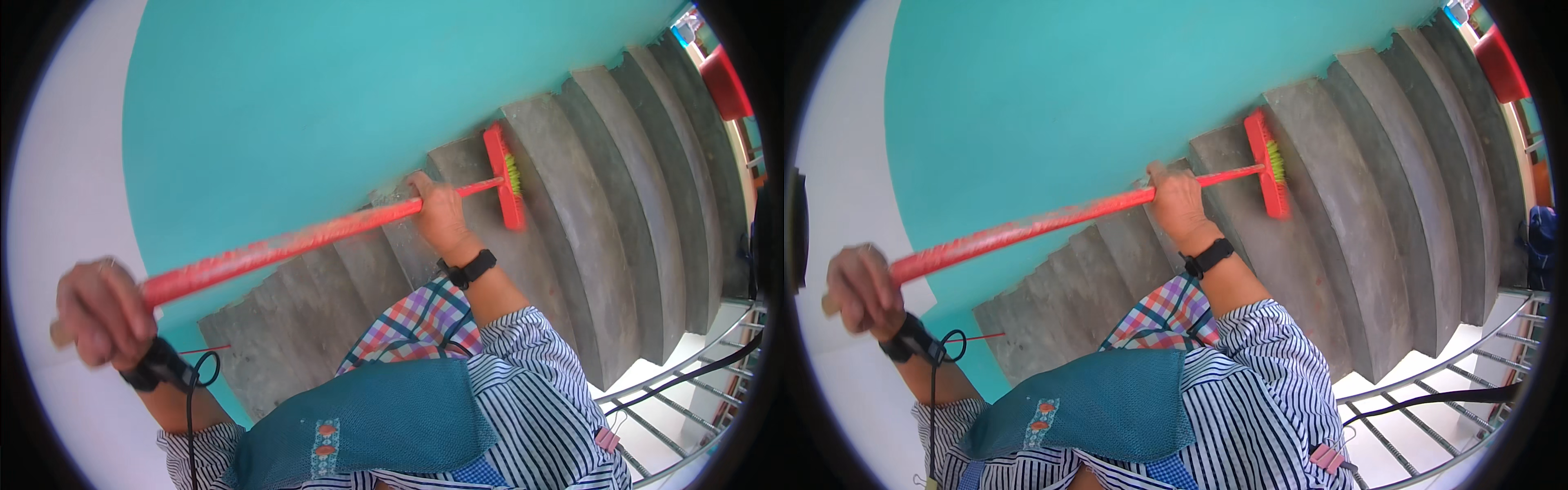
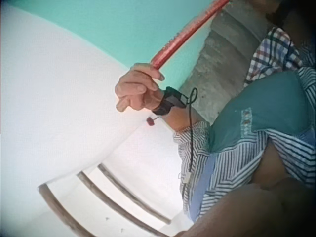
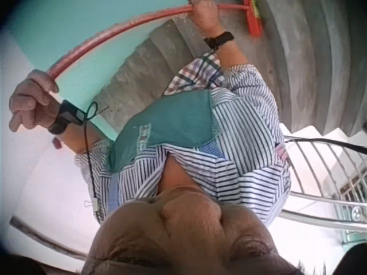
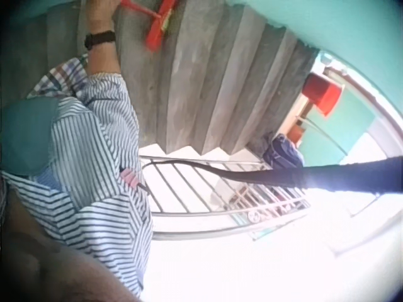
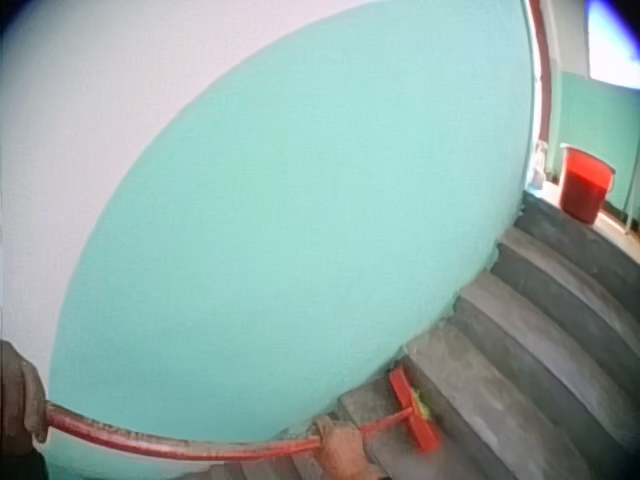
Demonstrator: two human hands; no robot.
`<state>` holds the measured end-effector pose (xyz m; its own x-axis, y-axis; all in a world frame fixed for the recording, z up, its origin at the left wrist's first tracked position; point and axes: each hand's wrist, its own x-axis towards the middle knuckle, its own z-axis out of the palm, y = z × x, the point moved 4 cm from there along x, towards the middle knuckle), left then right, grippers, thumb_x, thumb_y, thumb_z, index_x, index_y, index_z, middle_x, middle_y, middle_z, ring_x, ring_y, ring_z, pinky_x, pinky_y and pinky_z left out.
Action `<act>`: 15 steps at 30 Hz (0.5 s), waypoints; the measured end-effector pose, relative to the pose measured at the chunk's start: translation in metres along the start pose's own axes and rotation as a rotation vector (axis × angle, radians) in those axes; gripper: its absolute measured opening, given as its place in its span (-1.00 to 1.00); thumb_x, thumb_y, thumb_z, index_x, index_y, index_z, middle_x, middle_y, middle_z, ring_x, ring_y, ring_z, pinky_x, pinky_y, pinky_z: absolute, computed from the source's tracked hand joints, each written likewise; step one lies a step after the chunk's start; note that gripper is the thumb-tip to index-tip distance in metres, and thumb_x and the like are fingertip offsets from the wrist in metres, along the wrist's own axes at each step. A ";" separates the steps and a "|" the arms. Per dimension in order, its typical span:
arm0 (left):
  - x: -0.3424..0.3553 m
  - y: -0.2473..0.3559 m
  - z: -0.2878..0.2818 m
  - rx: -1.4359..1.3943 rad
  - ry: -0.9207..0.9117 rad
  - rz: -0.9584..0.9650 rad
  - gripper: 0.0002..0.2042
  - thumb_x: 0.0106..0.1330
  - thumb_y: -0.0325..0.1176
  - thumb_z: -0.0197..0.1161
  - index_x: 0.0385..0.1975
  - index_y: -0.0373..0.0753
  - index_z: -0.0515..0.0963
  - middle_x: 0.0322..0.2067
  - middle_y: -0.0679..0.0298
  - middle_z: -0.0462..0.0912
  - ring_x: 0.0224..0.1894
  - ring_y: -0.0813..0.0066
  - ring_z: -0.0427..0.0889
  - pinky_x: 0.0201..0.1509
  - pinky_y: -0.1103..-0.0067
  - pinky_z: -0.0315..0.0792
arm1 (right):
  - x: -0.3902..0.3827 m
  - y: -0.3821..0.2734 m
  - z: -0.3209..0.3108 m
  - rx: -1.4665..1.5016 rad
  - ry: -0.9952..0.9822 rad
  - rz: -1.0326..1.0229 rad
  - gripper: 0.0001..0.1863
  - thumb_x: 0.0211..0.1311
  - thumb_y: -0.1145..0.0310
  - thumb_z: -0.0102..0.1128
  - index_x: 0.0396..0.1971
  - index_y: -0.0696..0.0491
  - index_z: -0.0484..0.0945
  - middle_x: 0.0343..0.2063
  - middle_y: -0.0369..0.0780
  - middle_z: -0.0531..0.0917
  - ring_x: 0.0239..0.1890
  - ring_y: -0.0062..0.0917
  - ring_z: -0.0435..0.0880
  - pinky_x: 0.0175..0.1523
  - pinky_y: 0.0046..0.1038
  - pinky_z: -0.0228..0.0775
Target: The person sweeps concrete stairs using a broom, moving the broom along the corners and surfaces of each step.
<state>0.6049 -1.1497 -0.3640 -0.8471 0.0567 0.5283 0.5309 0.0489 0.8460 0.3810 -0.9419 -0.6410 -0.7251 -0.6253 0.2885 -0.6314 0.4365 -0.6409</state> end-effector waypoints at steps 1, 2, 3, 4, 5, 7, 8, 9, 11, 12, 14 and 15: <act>0.012 -0.017 -0.002 0.061 0.071 -0.016 -0.80 0.20 -0.39 0.13 -0.68 -0.13 0.42 -0.80 0.37 0.45 -0.61 0.51 0.47 -0.69 0.71 0.45 | 0.010 0.018 0.000 -0.026 0.043 0.040 -0.82 -0.02 0.47 0.12 -0.34 0.07 0.47 -0.55 -0.02 0.57 -0.45 -0.08 0.55 -0.36 -0.14 0.37; 0.022 -0.027 -0.007 0.146 0.142 -0.061 -0.78 0.23 -0.38 0.08 -0.69 -0.13 0.41 -0.80 0.38 0.43 -0.60 0.51 0.45 -0.70 0.72 0.42 | 0.022 0.027 0.010 -0.022 0.040 0.032 -0.83 -0.02 0.50 0.10 -0.35 0.07 0.47 -0.57 -0.02 0.57 -0.46 -0.08 0.56 -0.36 -0.14 0.37; 0.027 -0.026 -0.005 0.176 0.176 -0.069 -0.77 0.24 -0.37 0.05 -0.69 -0.13 0.39 -0.80 0.38 0.41 -0.60 0.50 0.43 -0.71 0.72 0.40 | 0.037 0.034 0.022 -0.017 0.038 0.022 -0.83 -0.02 0.53 0.08 -0.36 0.08 0.47 -0.59 -0.02 0.57 -0.47 -0.08 0.56 -0.36 -0.15 0.37; 0.037 -0.036 -0.007 0.192 0.204 -0.096 -0.76 0.26 -0.36 0.02 -0.69 -0.13 0.38 -0.80 0.39 0.38 -0.60 0.50 0.41 -0.73 0.72 0.39 | 0.048 0.038 0.028 -0.012 0.026 0.035 -0.83 -0.03 0.55 0.06 -0.37 0.08 0.47 -0.61 -0.02 0.56 -0.48 -0.08 0.56 -0.36 -0.15 0.36; 0.047 -0.045 -0.010 0.206 0.230 -0.123 -0.74 0.28 -0.36 -0.01 -0.69 -0.13 0.36 -0.80 0.39 0.36 -0.59 0.50 0.39 -0.74 0.72 0.37 | 0.052 0.046 0.028 0.010 0.006 0.069 -0.84 -0.03 0.54 0.07 -0.37 0.07 0.47 -0.61 -0.01 0.56 -0.48 -0.08 0.56 -0.36 -0.15 0.36; 0.051 -0.046 -0.012 0.219 0.080 -0.110 -0.81 0.29 -0.38 -0.03 -0.57 -0.19 0.41 -0.77 0.36 0.41 -0.58 0.46 0.44 -0.70 0.70 0.41 | 0.051 0.052 0.027 0.027 -0.097 0.036 -0.84 -0.02 0.48 0.13 -0.37 0.08 0.47 -0.59 -0.02 0.57 -0.47 -0.07 0.56 -0.37 -0.14 0.37; 0.042 -0.030 -0.013 0.241 0.019 -0.102 -0.84 0.29 -0.39 -0.05 -0.51 -0.21 0.44 -0.76 0.34 0.43 -0.57 0.43 0.46 -0.68 0.69 0.43 | 0.048 0.039 0.025 0.046 -0.155 -0.001 -0.84 -0.01 0.45 0.15 -0.36 0.08 0.47 -0.58 -0.03 0.57 -0.47 -0.07 0.56 -0.38 -0.14 0.38; 0.036 -0.013 -0.017 0.177 0.059 -0.077 -0.85 0.28 -0.41 -0.02 -0.54 -0.20 0.43 -0.77 0.35 0.42 -0.59 0.47 0.46 -0.70 0.71 0.43 | 0.042 0.025 0.022 0.053 -0.172 -0.021 -0.83 -0.02 0.44 0.16 -0.36 0.09 0.47 -0.58 -0.03 0.57 -0.47 -0.07 0.56 -0.38 -0.14 0.38; 0.021 0.019 -0.028 0.044 0.088 0.013 -0.86 0.23 -0.47 0.06 -0.59 -0.17 0.39 -0.80 0.36 0.43 -0.61 0.58 0.47 -0.72 0.77 0.48 | 0.027 -0.005 0.011 0.027 -0.186 -0.075 -0.82 -0.02 0.44 0.18 -0.36 0.10 0.47 -0.57 -0.04 0.58 -0.46 -0.08 0.57 -0.38 -0.15 0.38; 0.015 0.032 -0.036 -0.017 0.007 0.018 -0.84 0.22 -0.49 0.07 -0.61 -0.16 0.38 -0.78 0.34 0.47 -0.60 0.57 0.51 -0.66 0.75 0.52 | 0.021 -0.015 0.004 0.004 -0.174 -0.038 -0.82 -0.03 0.44 0.18 -0.37 0.10 0.47 -0.57 -0.04 0.58 -0.46 -0.08 0.57 -0.38 -0.15 0.38; 0.027 0.036 -0.034 -0.017 -0.057 -0.005 -0.86 0.21 -0.50 0.06 -0.59 -0.16 0.41 -0.76 0.33 0.49 -0.60 0.53 0.54 -0.61 0.72 0.56 | 0.015 -0.023 -0.006 -0.018 -0.162 0.042 -0.82 -0.03 0.44 0.19 -0.38 0.12 0.47 -0.58 -0.04 0.58 -0.47 -0.08 0.56 -0.39 -0.15 0.37; 0.029 0.024 -0.031 0.004 -0.058 0.009 -0.87 0.21 -0.50 0.05 -0.57 -0.16 0.44 -0.76 0.33 0.49 -0.61 0.51 0.54 -0.62 0.72 0.56 | 0.018 -0.016 -0.002 0.031 -0.111 0.034 -0.82 -0.04 0.44 0.19 -0.38 0.12 0.47 -0.58 -0.03 0.57 -0.47 -0.07 0.56 -0.39 -0.16 0.37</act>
<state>0.5924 -1.1775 -0.3265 -0.8398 0.1146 0.5307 0.5386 0.0523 0.8409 0.3774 -0.9590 -0.6238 -0.7103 -0.6786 0.1869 -0.5968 0.4399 -0.6711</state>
